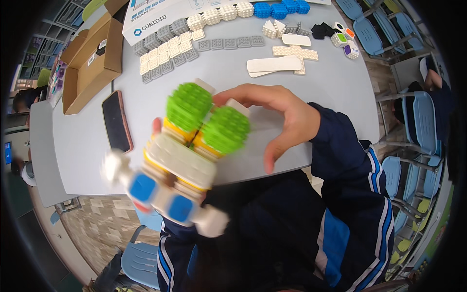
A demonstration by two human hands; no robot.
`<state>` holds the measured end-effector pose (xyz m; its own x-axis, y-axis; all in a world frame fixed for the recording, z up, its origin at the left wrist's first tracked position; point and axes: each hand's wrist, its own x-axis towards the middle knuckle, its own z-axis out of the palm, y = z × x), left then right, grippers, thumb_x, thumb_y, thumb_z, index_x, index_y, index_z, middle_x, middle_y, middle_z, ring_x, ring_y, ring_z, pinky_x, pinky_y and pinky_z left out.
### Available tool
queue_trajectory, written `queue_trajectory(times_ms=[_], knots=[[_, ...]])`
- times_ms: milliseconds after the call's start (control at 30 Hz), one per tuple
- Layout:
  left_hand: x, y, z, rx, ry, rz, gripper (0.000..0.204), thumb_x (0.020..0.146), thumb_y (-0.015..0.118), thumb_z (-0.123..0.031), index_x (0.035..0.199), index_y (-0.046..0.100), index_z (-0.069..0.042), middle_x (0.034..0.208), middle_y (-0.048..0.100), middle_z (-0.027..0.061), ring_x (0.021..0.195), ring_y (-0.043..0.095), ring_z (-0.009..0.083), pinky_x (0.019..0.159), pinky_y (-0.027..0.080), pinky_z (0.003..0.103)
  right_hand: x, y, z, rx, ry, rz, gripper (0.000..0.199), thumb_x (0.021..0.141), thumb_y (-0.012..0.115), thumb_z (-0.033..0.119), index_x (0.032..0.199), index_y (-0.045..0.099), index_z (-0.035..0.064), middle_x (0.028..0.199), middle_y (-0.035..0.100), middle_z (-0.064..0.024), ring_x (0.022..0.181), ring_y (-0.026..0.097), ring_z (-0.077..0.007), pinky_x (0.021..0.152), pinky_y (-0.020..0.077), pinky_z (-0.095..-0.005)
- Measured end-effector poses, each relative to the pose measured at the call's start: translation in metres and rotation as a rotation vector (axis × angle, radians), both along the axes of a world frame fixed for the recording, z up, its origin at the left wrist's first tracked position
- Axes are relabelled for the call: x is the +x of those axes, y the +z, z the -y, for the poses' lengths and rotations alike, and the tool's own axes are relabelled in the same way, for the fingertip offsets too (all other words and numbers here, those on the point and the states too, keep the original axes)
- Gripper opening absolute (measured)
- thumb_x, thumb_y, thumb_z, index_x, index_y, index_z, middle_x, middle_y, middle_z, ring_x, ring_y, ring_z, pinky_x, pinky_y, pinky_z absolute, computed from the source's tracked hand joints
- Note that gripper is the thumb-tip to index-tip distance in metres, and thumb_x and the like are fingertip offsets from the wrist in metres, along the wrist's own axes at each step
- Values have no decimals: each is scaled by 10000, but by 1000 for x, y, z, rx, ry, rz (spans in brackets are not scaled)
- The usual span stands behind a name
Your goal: The person assembles a small robot-like structure using interlocking plastic building blocks. They connect green, yellow, and white pieces, then attach blue-topped modules to form a compact assembly on the table.
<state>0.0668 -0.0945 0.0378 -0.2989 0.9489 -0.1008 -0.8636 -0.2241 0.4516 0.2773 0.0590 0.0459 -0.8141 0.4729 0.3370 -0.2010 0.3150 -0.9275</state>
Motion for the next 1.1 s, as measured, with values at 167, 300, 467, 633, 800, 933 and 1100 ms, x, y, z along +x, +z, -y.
queue_trajectory(times_ms=[167,300,467,633,800,933,1100], knots=[[23,2,-28,-69,-71,384,889,882,554,-590,1513,280,-26,1519,334,198,1379,346,373,1163,263,545,-8,-4,18,279,-309,-22,952,543,954,451,1271,565,-21,1241,605,-135,1063,603,-225,828,487,-333],[19,-12,-22,81,-167,257,826,904,537,-526,1508,288,-21,1534,320,192,1442,267,360,1193,210,546,-21,22,42,318,-435,-207,889,556,958,413,1215,580,-48,1110,643,-154,954,634,-256,760,494,-320],[13,-7,-26,290,-235,112,824,907,534,-523,1510,284,-20,1535,316,199,1447,254,367,1196,206,543,-45,29,60,391,-719,-195,681,673,892,315,1149,548,-30,956,596,-150,819,588,-299,695,498,-354],[7,-13,-35,413,-292,89,823,910,530,-520,1511,279,-18,1536,312,207,1453,242,373,1200,201,540,-48,30,76,264,-761,-223,611,652,861,111,1162,574,-66,1008,632,-177,857,630,-302,742,509,-347],[4,-4,-31,448,-306,26,822,912,527,-518,1513,275,-17,1536,308,214,1458,229,380,1204,196,537,-57,30,75,421,-858,-447,519,621,857,200,999,659,-94,748,648,-170,613,631,-248,522,477,-311],[6,-12,-29,478,-313,28,821,914,524,-516,1514,271,-16,1537,304,220,1463,219,385,1206,193,535,-59,24,87,450,-840,-559,464,690,827,190,981,619,-107,809,583,-165,625,581,-235,554,513,-340],[7,-9,-25,507,-298,27,819,917,521,-513,1515,267,-14,1538,300,227,1468,206,391,1210,188,532,-51,35,79,493,-750,-306,580,703,824,247,1103,605,-112,939,616,-196,728,625,-262,616,536,-329]])
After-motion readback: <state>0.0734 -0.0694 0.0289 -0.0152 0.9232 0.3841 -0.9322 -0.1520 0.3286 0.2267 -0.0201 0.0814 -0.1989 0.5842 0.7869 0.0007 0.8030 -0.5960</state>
